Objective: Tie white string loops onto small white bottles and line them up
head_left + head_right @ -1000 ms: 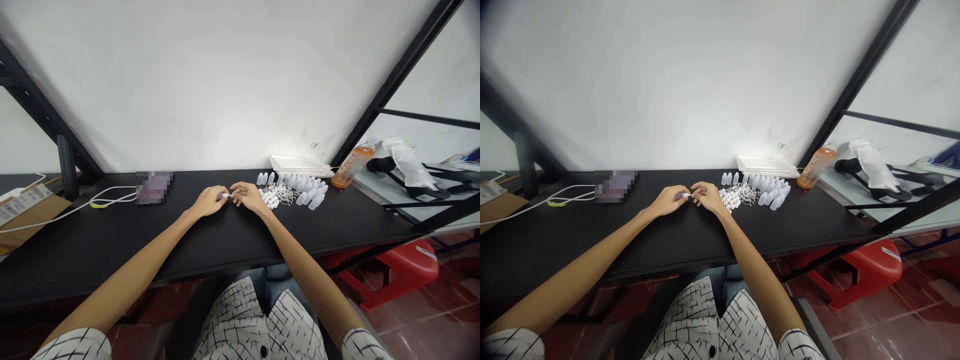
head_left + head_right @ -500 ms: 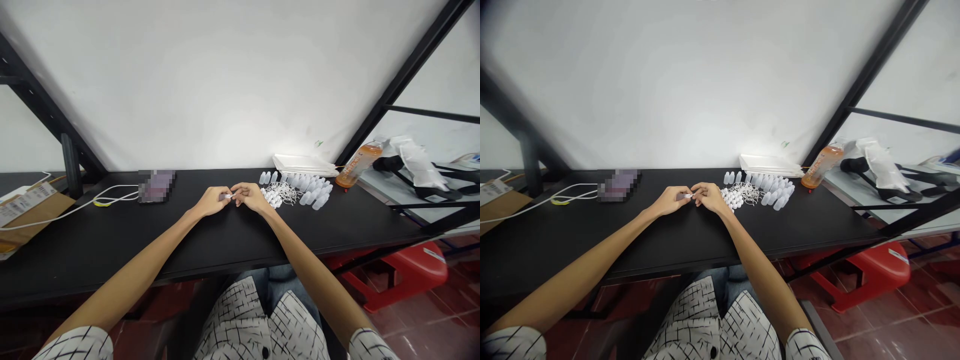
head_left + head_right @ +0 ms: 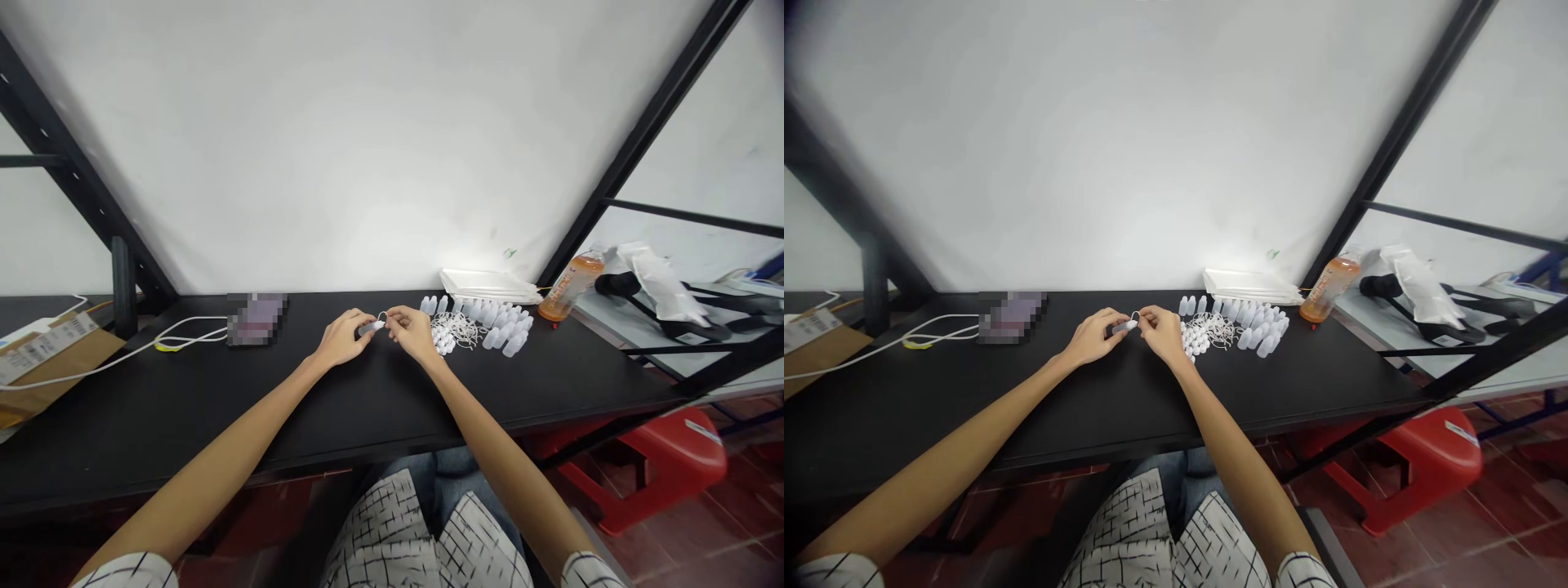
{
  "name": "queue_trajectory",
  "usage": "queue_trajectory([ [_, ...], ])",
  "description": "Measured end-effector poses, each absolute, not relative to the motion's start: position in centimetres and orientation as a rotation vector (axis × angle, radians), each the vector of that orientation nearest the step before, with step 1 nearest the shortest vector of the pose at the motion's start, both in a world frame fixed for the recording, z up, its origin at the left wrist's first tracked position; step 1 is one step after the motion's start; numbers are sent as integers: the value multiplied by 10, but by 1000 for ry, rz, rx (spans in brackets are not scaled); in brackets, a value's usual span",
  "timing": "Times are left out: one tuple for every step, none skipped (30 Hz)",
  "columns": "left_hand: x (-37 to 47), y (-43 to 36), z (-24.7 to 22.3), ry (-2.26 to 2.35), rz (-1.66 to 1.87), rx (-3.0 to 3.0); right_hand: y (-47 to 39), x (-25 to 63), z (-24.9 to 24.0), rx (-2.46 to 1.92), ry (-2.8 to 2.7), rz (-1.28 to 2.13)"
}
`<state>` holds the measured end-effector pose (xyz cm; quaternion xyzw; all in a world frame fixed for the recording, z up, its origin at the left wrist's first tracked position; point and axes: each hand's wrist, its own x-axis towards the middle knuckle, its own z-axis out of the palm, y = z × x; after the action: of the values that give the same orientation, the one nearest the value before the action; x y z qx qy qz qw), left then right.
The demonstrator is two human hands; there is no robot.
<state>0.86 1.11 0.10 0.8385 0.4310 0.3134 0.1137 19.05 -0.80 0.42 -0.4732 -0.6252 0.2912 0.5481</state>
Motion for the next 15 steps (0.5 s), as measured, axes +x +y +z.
queue_trajectory([
  [9,10,2,1261,909,2481,-8,190,4,-1122,-1487,667],
  [10,9,2,1248,903,2503,-8,190,4,-1121,-1492,650],
  [10,8,2,1229,897,2523,-8,190,4,-1119,-1497,633],
  [11,8,2,1212,892,2539,-8,190,4,-1117,-1503,617],
  [12,7,2,1200,891,2548,-9,190,4,-1115,-1511,600],
  [13,8,2,1193,894,2549,-9,190,4,-1113,-1521,585],
  [14,8,1,1189,900,2542,-9,190,4,-1107,-1535,573],
  [14,9,0,1189,913,2524,-10,190,4,-1098,-1551,564],
  [14,10,0,1192,933,2500,-11,190,4,-1088,-1568,556],
  [14,11,-1,1199,959,2474,-11,189,4,-1081,-1585,544],
  [13,13,-2,1214,985,2448,-12,189,4,-1080,-1601,523],
  [12,15,-2,1241,1007,2424,-12,189,4,-1086,-1616,494],
  [10,18,-2,1290,1021,2401,-13,189,4,-1099,-1630,457],
  [8,21,-2,1360,1025,2377,-13,190,4,-1115,-1643,415],
  [5,24,-1,1449,1018,2346,-13,190,4,-1132,-1656,373],
])
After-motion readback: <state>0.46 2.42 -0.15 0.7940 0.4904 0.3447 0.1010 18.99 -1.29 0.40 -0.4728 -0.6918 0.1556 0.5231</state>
